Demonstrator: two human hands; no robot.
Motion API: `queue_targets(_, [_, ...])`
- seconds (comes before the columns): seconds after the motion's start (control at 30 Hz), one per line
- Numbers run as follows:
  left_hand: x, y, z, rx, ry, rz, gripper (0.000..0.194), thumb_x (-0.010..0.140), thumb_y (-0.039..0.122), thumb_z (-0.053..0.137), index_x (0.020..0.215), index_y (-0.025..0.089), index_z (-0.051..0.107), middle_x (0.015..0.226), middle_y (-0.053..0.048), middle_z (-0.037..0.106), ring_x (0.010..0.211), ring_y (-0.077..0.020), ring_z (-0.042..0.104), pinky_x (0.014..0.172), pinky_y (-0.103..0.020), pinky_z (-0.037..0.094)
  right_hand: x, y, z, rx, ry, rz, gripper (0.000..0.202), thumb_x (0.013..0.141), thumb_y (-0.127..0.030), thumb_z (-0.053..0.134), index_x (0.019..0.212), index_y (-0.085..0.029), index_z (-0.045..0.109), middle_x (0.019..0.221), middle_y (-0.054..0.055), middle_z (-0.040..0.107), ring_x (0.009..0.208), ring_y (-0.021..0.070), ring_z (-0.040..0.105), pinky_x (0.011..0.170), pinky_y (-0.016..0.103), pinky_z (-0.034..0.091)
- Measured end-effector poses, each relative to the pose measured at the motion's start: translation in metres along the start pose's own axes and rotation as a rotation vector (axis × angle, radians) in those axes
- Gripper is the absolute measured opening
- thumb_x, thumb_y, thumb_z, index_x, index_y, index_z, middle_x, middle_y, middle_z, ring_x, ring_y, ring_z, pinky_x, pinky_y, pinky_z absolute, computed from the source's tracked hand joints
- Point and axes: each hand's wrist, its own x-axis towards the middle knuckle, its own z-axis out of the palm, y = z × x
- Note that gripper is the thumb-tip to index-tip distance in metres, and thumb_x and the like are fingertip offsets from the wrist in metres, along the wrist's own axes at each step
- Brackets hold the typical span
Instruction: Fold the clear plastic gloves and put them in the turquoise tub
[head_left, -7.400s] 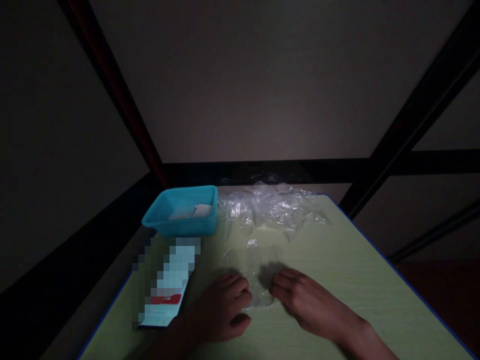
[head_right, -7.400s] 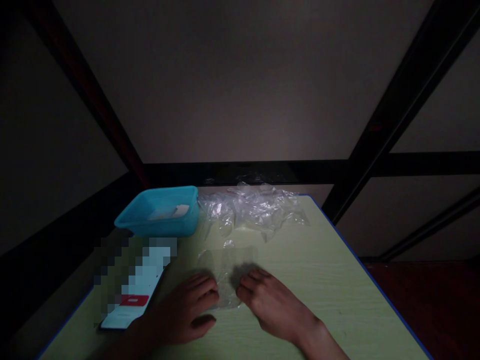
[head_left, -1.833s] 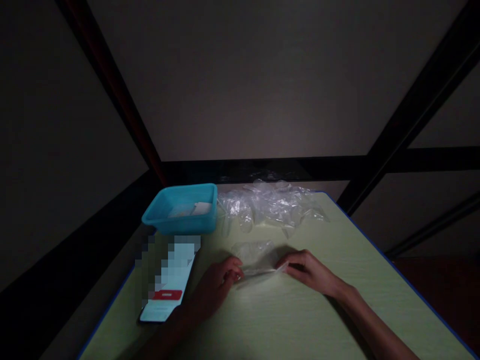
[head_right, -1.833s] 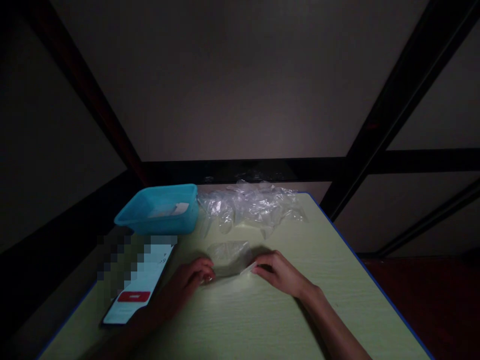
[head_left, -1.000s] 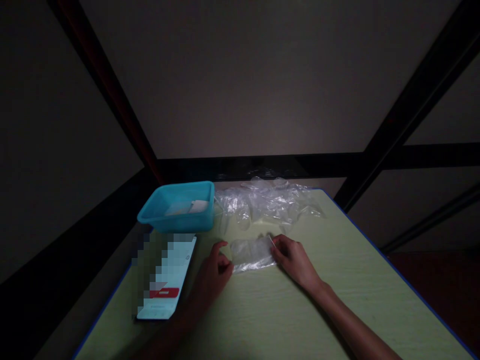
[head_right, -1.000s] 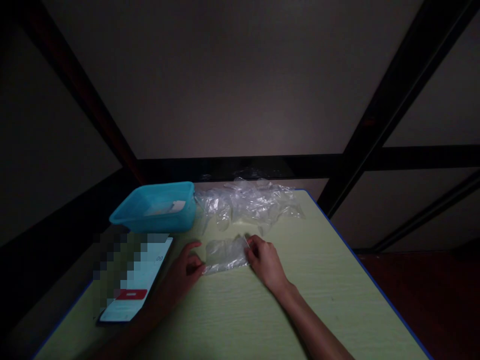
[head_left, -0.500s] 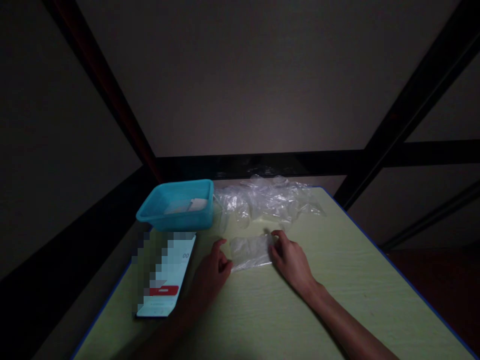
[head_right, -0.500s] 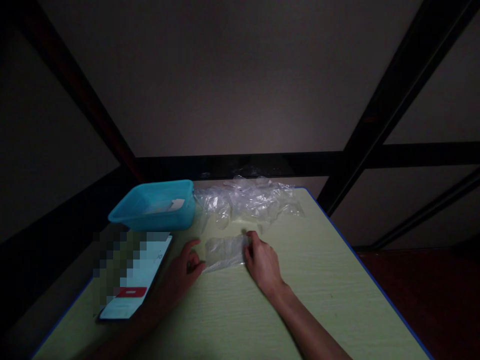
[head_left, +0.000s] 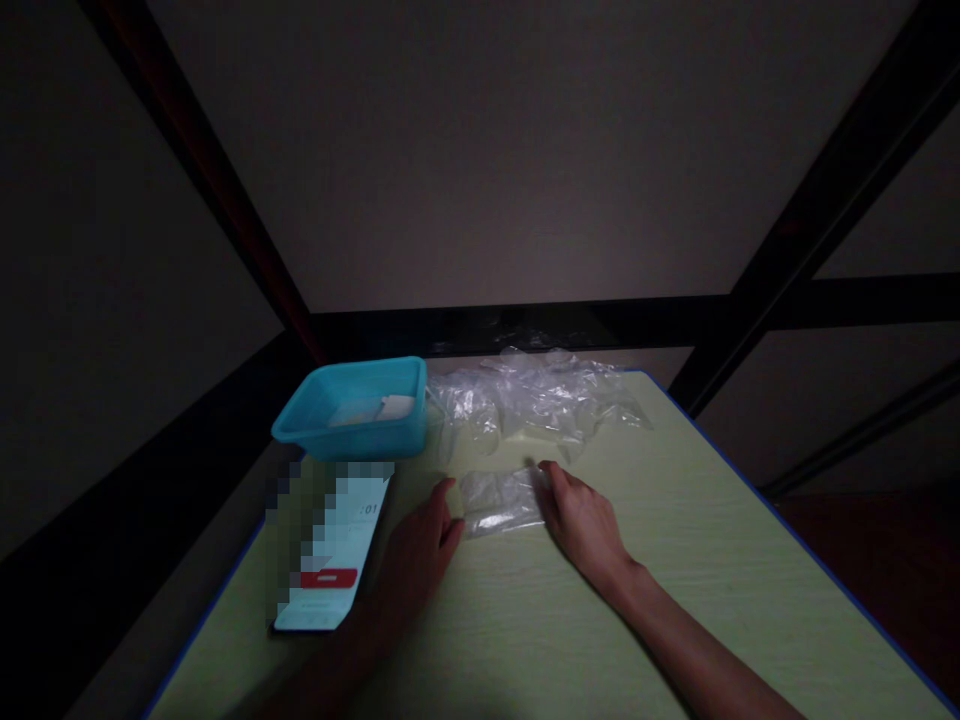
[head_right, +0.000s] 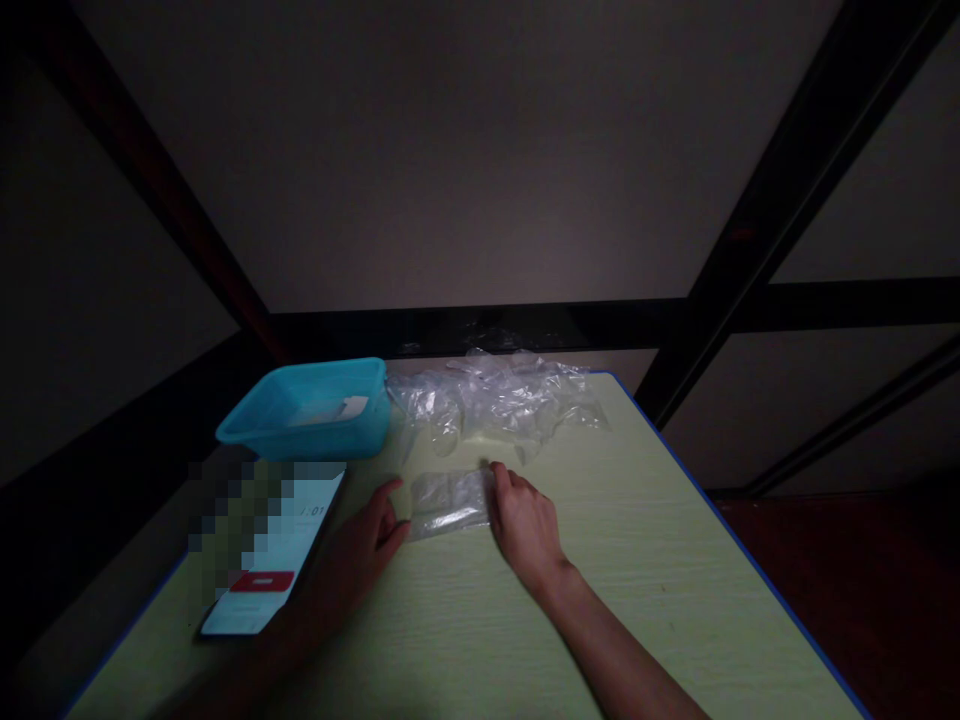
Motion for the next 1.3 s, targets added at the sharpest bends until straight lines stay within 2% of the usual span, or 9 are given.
queue_targets(0.23, [0.000, -0.007, 0.001, 0.041, 0.035, 0.019, 0.044, 0.080, 0.014, 0.044, 0.124, 0.015, 0.043, 0.075, -0.003, 0.062, 0.071, -0.0189, 0.061, 0.064, -0.027, 0.045, 0.000, 0.002, 0.002, 0.024, 0.038, -0.021, 0.030, 0.086, -0.012, 0.040, 0.114, -0.015, 0.048, 0.099, 0.010, 0.064, 0.084, 0.0212, 0.063, 0.064, 0.027, 0.044])
queue_targets(0.4, [-0.005, -0.009, 0.009, 0.024, 0.214, 0.284, 0.031, 0.080, 0.016, 0.043, 0.108, 0.017, 0.055, 0.101, -0.011, 0.063, 0.095, -0.0235, 0.059, 0.082, -0.037, 0.049, -0.003, 0.001, 0.003, 0.055, 0.176, -0.248, 0.024, 0.086, -0.015, 0.040, 0.101, -0.013, 0.058, 0.093, 0.012, 0.061, 0.084, 0.0233, 0.058, 0.074, 0.034, 0.047])
queue_targets(0.5, [-0.012, -0.003, 0.016, 0.056, 0.168, 0.506, 0.032, 0.081, 0.015, 0.044, 0.112, 0.015, 0.055, 0.113, -0.014, 0.060, 0.107, -0.0250, 0.055, 0.092, -0.040, 0.046, -0.006, -0.005, 0.004, 0.050, 0.176, -0.387, 0.031, 0.088, -0.019, 0.040, 0.114, -0.010, 0.055, 0.109, 0.015, 0.061, 0.099, 0.0254, 0.055, 0.087, 0.039, 0.044])
queue_targets(0.63, [-0.018, 0.003, 0.023, 0.144, 0.022, 0.661, 0.055, 0.082, 0.018, 0.049, 0.134, 0.011, 0.035, 0.139, -0.017, 0.040, 0.129, -0.0275, 0.036, 0.103, -0.044, 0.036, -0.010, -0.010, 0.010, 0.005, 0.125, -0.430, 0.045, 0.090, -0.024, 0.038, 0.132, -0.007, 0.041, 0.138, 0.016, 0.042, 0.127, 0.0252, 0.037, 0.107, 0.046, 0.026])
queue_targets(0.7, [-0.018, 0.004, 0.024, 0.183, -0.020, 0.670, 0.064, 0.082, 0.020, 0.051, 0.139, 0.010, 0.024, 0.145, -0.018, 0.030, 0.134, -0.0277, 0.026, 0.106, -0.046, 0.032, -0.011, -0.010, 0.013, -0.033, 0.071, -0.408, 0.049, 0.091, -0.027, 0.037, 0.134, -0.004, 0.038, 0.142, 0.018, 0.034, 0.131, 0.0263, 0.031, 0.107, 0.048, 0.024])
queue_targets(0.8, [-0.017, 0.003, 0.026, 0.240, -0.058, 0.652, 0.068, 0.083, 0.024, 0.051, 0.141, 0.010, 0.019, 0.147, -0.018, 0.024, 0.136, -0.0275, 0.019, 0.107, -0.047, 0.028, -0.010, -0.008, 0.017, -0.078, 0.011, -0.374, 0.054, 0.091, -0.031, 0.036, 0.135, 0.000, 0.035, 0.143, 0.020, 0.029, 0.133, 0.0284, 0.027, 0.106, 0.051, 0.025])
queue_targets(1.0, [-0.015, 0.003, 0.027, 0.283, -0.064, 0.644, 0.072, 0.082, 0.033, 0.055, 0.140, 0.009, 0.021, 0.146, -0.018, 0.025, 0.136, -0.0277, 0.020, 0.108, -0.046, 0.026, -0.010, -0.007, 0.021, -0.142, -0.009, -0.315, 0.061, 0.092, -0.041, 0.034, 0.137, 0.001, 0.032, 0.144, 0.020, 0.024, 0.134, 0.0307, 0.023, 0.106, 0.051, 0.024])
queue_targets(1.2, [-0.016, 0.004, 0.028, 0.326, -0.048, 0.618, 0.068, 0.082, 0.035, 0.055, 0.138, 0.010, 0.026, 0.145, -0.018, 0.028, 0.135, -0.0283, 0.024, 0.107, -0.046, 0.029, -0.009, -0.006, 0.025, -0.144, 0.007, -0.283, 0.068, 0.091, -0.052, 0.030, 0.137, -0.002, 0.033, 0.145, 0.018, 0.024, 0.135, 0.0310, 0.022, 0.106, 0.050, 0.024])
queue_targets(1.3, [-0.015, -0.002, 0.031, 0.277, 0.015, 0.589, 0.069, 0.084, 0.033, 0.053, 0.140, 0.010, 0.021, 0.144, -0.020, 0.029, 0.134, -0.0295, 0.025, 0.105, -0.048, 0.031, -0.009, -0.006, 0.025, -0.149, -0.006, -0.277, 0.069, 0.090, -0.053, 0.031, 0.138, -0.003, 0.032, 0.145, 0.018, 0.023, 0.135, 0.0313, 0.022, 0.106, 0.050, 0.024])
